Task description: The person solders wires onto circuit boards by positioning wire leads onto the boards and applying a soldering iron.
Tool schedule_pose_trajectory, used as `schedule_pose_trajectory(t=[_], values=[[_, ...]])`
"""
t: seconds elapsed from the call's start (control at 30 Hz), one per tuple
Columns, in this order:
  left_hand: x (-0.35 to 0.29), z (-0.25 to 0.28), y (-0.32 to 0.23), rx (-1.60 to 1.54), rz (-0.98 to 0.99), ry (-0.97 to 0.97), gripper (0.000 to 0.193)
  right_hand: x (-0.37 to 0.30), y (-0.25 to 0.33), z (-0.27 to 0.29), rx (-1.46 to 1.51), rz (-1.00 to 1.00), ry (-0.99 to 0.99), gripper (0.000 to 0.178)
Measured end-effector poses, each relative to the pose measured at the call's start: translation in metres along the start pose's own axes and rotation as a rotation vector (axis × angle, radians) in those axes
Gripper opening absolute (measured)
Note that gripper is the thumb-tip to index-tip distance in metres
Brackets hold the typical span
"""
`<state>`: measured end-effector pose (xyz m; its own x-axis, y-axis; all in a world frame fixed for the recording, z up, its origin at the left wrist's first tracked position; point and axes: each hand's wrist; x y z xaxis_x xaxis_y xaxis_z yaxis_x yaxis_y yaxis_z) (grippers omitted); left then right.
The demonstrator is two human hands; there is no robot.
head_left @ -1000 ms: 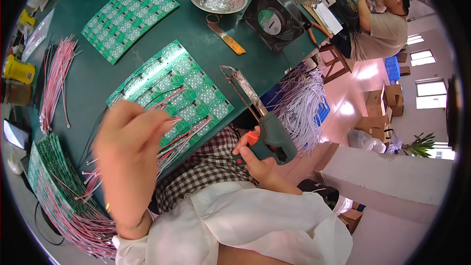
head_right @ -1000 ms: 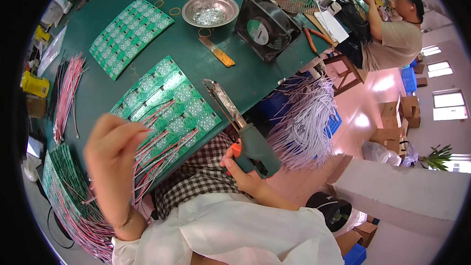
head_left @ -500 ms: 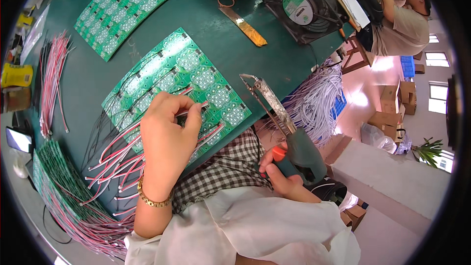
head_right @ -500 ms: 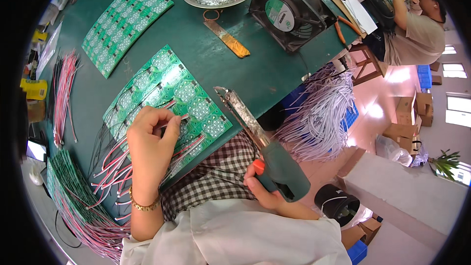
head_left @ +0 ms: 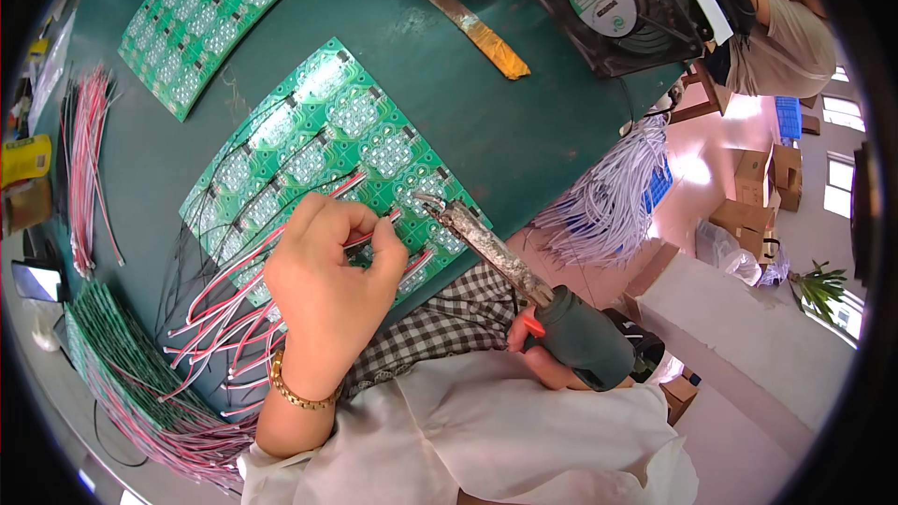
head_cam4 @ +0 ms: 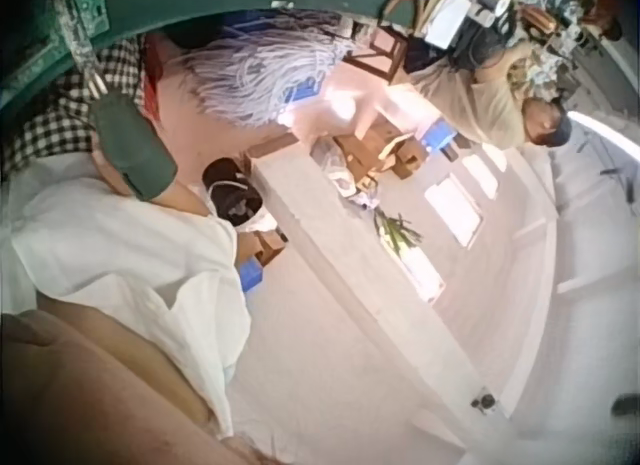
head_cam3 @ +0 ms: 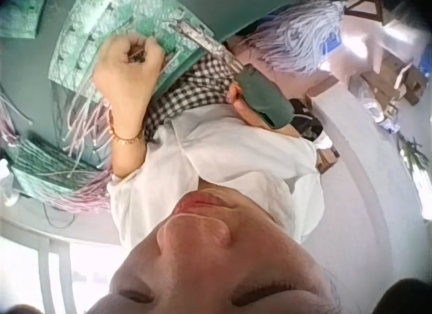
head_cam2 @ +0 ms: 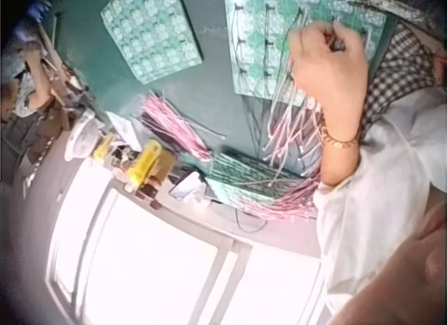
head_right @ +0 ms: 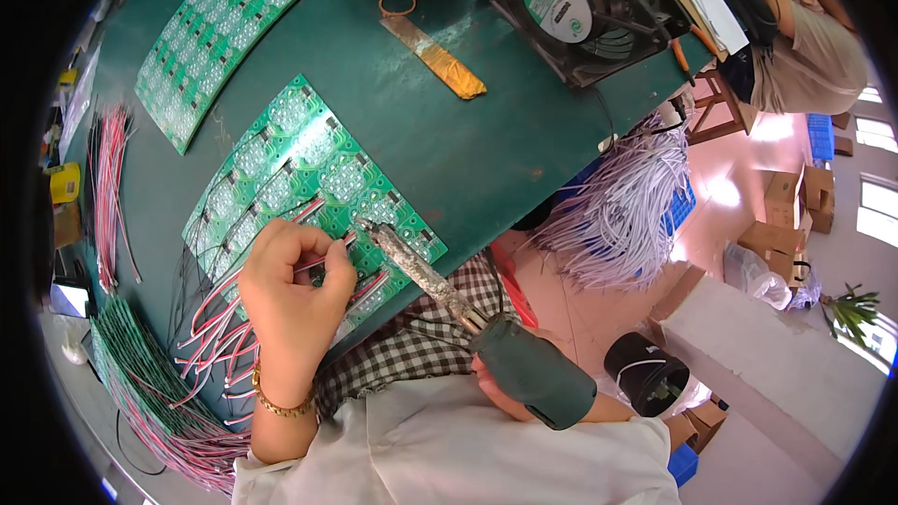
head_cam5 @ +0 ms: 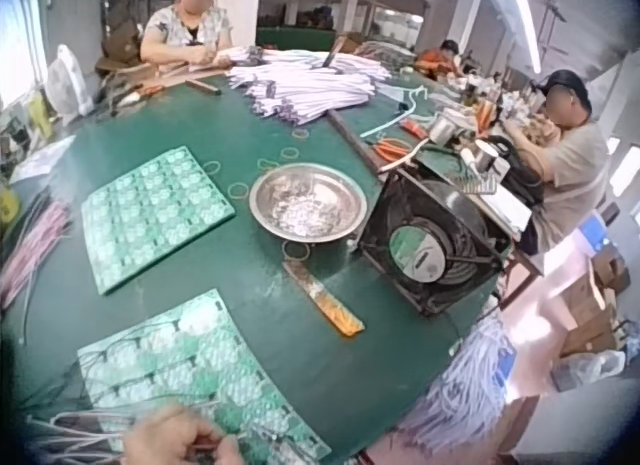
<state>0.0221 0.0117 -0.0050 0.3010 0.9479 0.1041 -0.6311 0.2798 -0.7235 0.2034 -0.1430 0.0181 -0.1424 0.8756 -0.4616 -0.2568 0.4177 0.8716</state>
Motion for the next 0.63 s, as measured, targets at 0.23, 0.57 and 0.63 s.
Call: schedule_pose_trajectory(t=[0.23,0.57,0.63], values=[[0.004,0.002,-0.002,-0.003,0.026,0.030,0.010,-0.031,-0.069,-0.035,-0.259,-0.054,-0.282,0.040],[0.002,0.001,0.001,0.009,-0.005,0.034,0.013,-0.025,-0.054,-0.024,-0.323,-0.134,-0.168,0.032],[0.002,0.001,0.000,0.000,0.011,0.037,0.013,-0.025,-0.056,-0.025,-0.362,-0.105,-0.168,0.034]])
Point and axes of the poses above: each hand's wrist, its own x-axis towards the middle knuckle, its own z-axis out of the back of the hand, y = z × x, and after that the axes turned 1 degree about -y, right-handed
